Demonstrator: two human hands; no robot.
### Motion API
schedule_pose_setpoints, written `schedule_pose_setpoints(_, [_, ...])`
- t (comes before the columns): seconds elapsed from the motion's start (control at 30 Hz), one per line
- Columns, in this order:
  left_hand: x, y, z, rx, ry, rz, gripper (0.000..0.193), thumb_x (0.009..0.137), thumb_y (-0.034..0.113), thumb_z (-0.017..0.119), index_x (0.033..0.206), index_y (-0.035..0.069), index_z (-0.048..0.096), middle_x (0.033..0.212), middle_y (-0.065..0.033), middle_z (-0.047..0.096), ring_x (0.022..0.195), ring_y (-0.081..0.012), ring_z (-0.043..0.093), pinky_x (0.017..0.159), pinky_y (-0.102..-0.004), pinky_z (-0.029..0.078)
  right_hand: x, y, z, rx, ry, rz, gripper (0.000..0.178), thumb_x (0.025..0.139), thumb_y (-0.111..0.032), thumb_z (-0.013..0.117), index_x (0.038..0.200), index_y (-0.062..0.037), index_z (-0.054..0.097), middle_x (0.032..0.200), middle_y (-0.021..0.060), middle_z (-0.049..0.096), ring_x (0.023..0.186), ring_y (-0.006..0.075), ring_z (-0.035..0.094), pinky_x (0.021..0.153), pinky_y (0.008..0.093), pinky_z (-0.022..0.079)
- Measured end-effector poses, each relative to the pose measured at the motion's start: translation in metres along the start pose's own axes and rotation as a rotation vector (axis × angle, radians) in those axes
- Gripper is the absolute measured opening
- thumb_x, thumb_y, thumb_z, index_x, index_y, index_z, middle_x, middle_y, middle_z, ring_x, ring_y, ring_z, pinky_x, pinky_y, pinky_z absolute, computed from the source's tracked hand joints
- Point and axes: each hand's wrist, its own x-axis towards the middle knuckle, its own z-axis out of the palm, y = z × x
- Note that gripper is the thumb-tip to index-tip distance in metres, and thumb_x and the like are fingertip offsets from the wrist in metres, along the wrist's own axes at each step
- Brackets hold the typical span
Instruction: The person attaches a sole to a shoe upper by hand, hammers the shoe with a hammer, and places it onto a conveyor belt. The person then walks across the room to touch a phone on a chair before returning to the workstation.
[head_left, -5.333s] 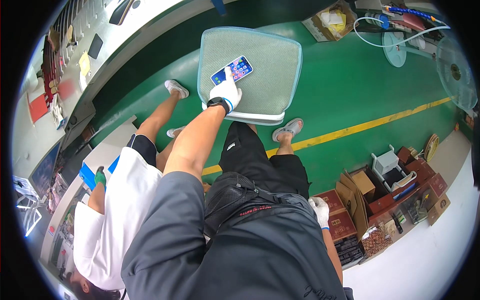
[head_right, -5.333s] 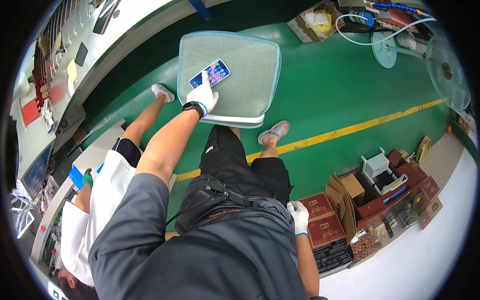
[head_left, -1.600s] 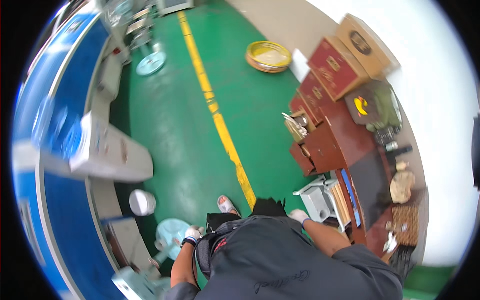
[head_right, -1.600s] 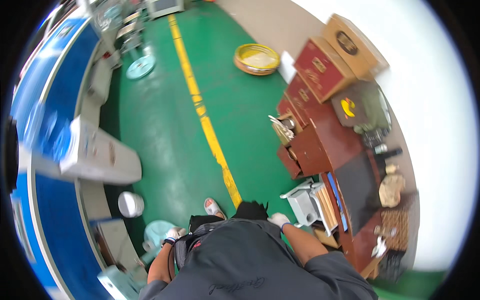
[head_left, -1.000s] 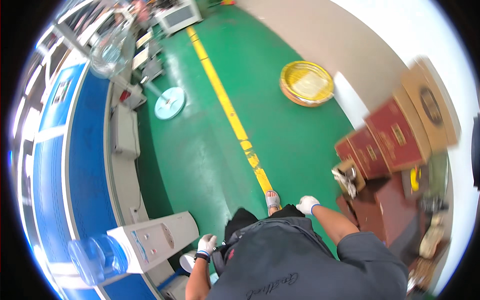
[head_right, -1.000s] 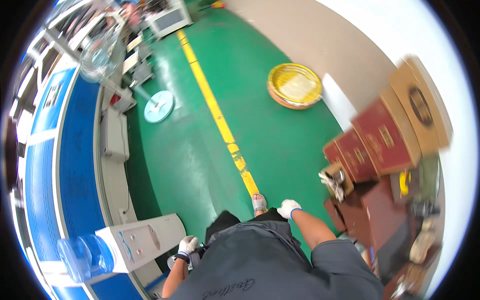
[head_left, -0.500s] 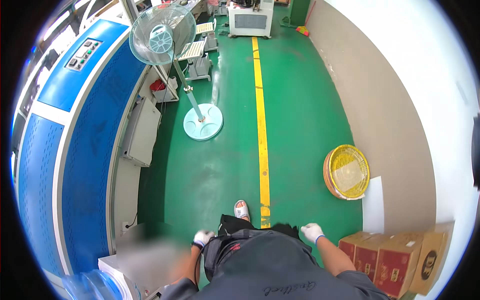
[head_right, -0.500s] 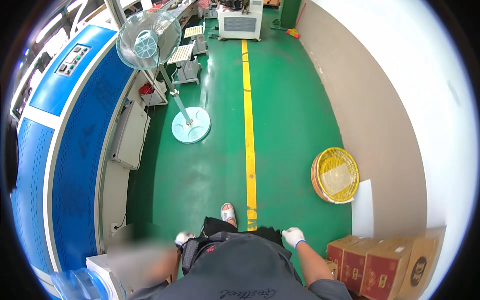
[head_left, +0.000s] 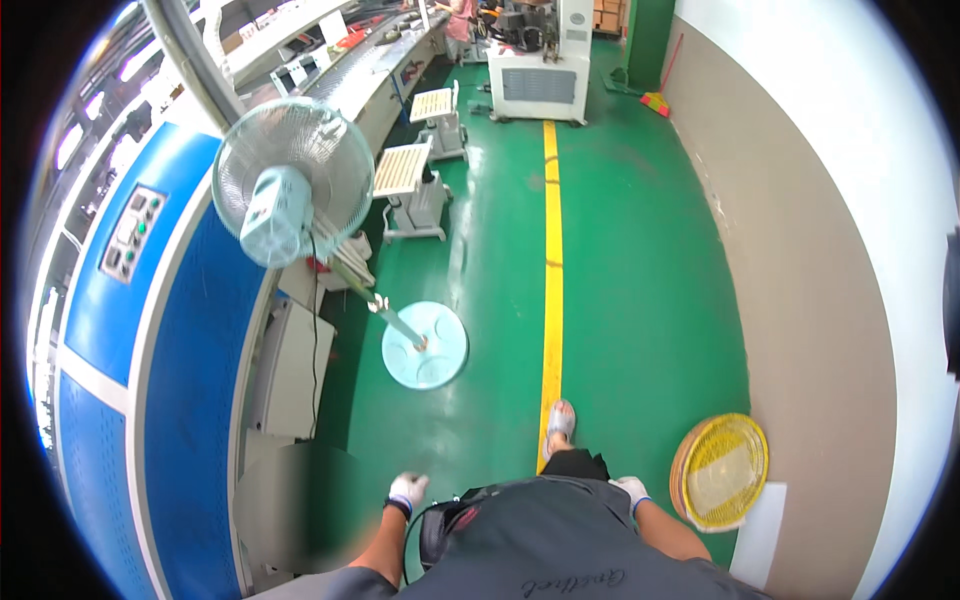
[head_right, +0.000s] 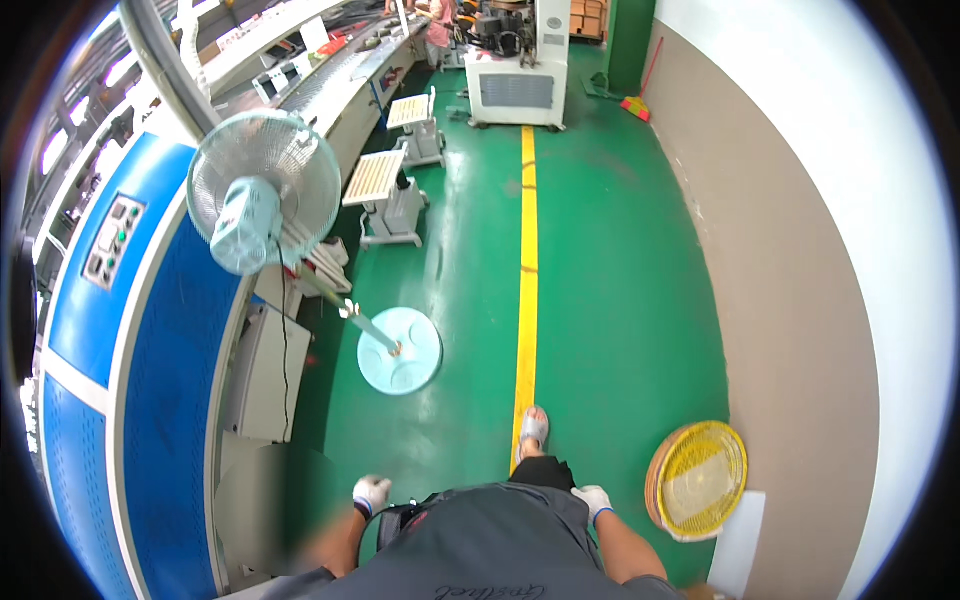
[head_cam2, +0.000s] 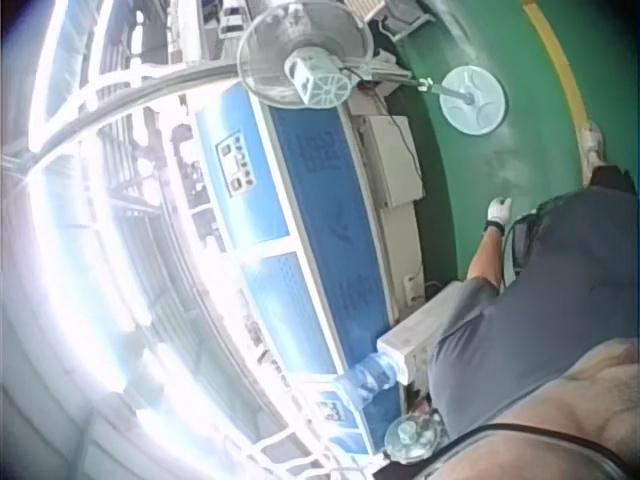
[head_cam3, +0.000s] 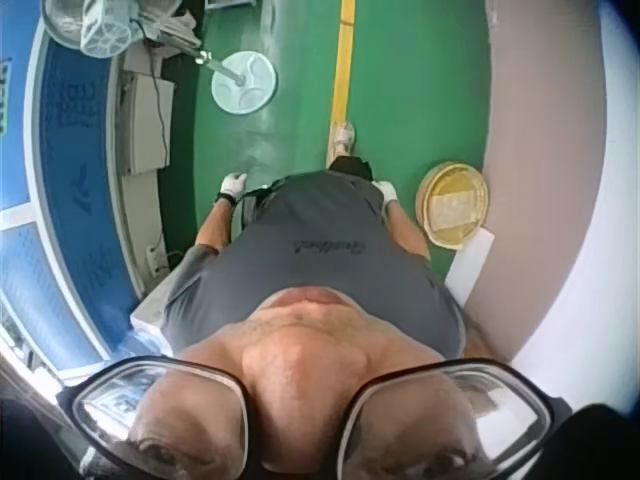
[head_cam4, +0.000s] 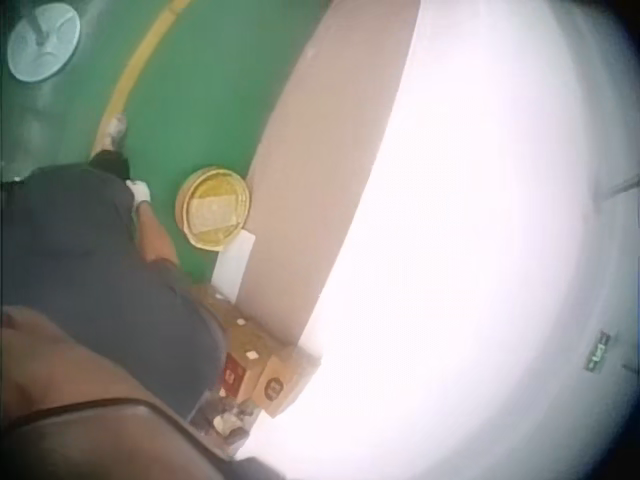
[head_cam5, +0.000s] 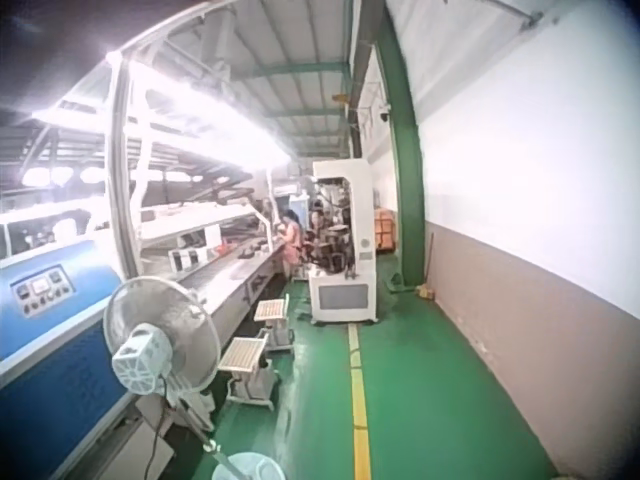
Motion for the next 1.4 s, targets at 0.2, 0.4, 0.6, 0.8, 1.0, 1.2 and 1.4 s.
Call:
schedule_pose_setpoints(0.2, [0.059,0.116,-0.026,-0.067,-0.060,-0.043,0.065,0.092,0.058,0.069,0.127,0.004,0.079,0.125,-0.0253,0.078,0.122,-0.0407,0.073,0.109,-0.0438,0.055,0.108,-0.249,-0.206,-0.669,-0.015,-0.094,0.056,0.098,-0.052,0.061,0.117,-0.0043,0.082,0.132,0.0248,0.075,0.124,0.0416,0.071,0.111,0.0488,0.055])
schedule_pose_setpoints(0.4, [0.208,0.210,-0.048,-0.117,-0.123,-0.068,0.068,0.093,0.067,0.066,0.122,0.008,0.082,0.124,-0.0254,0.078,0.122,-0.0426,0.072,0.107,-0.0461,0.055,0.213,-0.469,-0.338,-0.299,0.333,-0.208,0.049,0.098,-0.049,0.065,0.113,-0.0048,0.082,0.118,0.0215,0.079,0.114,0.0391,0.074,0.103,0.0466,0.058])
schedule_pose_setpoints(0.6, [0.416,0.302,-0.103,-0.008,-0.101,-0.053,0.069,0.094,0.062,0.063,0.122,0.002,0.081,0.124,-0.0301,0.076,0.124,-0.0438,0.071,0.112,-0.0463,0.053,0.320,-0.556,-0.341,-0.314,0.255,-0.338,0.040,0.101,-0.041,0.070,0.109,-0.0030,0.080,0.088,0.0103,0.079,0.082,0.0225,0.076,0.081,0.0418,0.061])
schedule_pose_setpoints(0.8, [0.589,0.471,-0.248,-0.097,0.085,0.159,0.063,0.094,0.047,0.066,0.127,-0.006,0.076,0.116,-0.0264,0.078,0.108,-0.0385,0.075,0.100,-0.0445,0.057,0.416,-0.563,-0.356,-0.275,-0.072,-0.087,0.049,0.096,-0.052,0.070,0.111,-0.0071,0.083,0.117,0.0196,0.080,0.111,0.0347,0.077,0.099,0.0456,0.059])
schedule_pose_setpoints(1.0, [0.713,0.580,-0.361,-0.409,0.213,0.181,0.059,0.096,0.037,0.070,0.132,-0.008,0.071,0.118,-0.0245,0.078,0.105,-0.0308,0.075,0.097,-0.0399,0.058,0.499,-0.728,-0.390,-0.764,-0.057,-0.201,0.051,0.092,-0.053,0.073,0.112,-0.0075,0.083,0.118,0.0204,0.080,0.110,0.0396,0.076,0.097,0.0457,0.060])
schedule_pose_setpoints(1.2, [0.751,0.562,-0.402,-0.264,0.199,-0.130,0.065,0.094,0.045,0.071,0.135,-0.006,0.071,0.131,-0.0277,0.075,0.127,-0.0384,0.071,0.113,-0.0432,0.053,0.602,-0.953,-0.399,-0.566,-0.032,-0.252,0.052,0.097,-0.052,0.067,0.116,-0.0060,0.083,0.113,0.0194,0.082,0.109,0.0365,0.077,0.098,0.0436,0.059])
schedule_pose_setpoints(1.4, [0.738,0.558,-0.447,-0.227,0.121,-0.464,0.068,0.097,0.054,0.064,0.135,-0.002,0.074,0.136,-0.0274,0.074,0.130,-0.0417,0.069,0.115,-0.0453,0.051,0.776,-1.144,-0.425,-0.869,-0.160,-0.386,0.050,0.098,-0.048,0.065,0.107,-0.0019,0.081,0.101,0.0220,0.081,0.097,0.0403,0.077,0.088,0.0492,0.060])
